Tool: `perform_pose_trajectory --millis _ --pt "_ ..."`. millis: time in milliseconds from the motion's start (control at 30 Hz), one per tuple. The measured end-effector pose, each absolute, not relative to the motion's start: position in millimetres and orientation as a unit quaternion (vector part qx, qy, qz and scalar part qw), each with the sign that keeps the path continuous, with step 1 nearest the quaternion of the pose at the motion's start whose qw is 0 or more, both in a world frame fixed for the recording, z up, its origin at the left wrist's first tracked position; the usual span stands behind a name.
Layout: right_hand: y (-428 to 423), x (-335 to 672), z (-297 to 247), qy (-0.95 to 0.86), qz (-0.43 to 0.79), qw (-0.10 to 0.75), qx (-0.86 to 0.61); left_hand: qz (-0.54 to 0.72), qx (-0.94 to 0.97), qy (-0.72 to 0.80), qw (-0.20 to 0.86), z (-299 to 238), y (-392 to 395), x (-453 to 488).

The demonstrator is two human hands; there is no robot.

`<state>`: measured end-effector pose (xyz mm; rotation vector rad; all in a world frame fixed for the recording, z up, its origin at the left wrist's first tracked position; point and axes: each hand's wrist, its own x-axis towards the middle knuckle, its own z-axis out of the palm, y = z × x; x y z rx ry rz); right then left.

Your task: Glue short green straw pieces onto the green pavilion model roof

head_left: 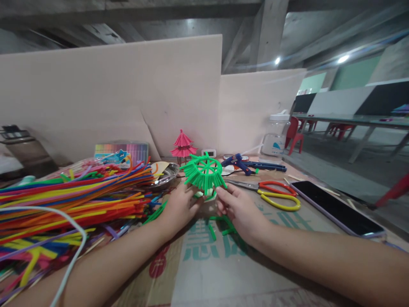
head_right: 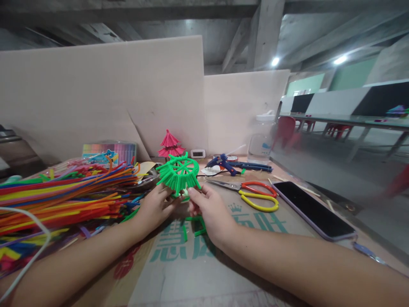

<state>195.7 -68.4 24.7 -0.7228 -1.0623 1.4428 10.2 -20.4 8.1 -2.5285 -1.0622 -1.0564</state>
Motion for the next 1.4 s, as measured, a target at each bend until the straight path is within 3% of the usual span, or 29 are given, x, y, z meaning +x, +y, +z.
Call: perform_pose_trajectory --millis 1033,1400 --pt "-68 195 22 -0.456 0.609 0.576 -0.299 -0.354 -0.868 -0.331 0.107 9 -22 10" --pt "-49 202 16 -0.48 0.603 0.542 -0.334 -0.377 -0.831 -0.41 -0.012 11 -14 12"
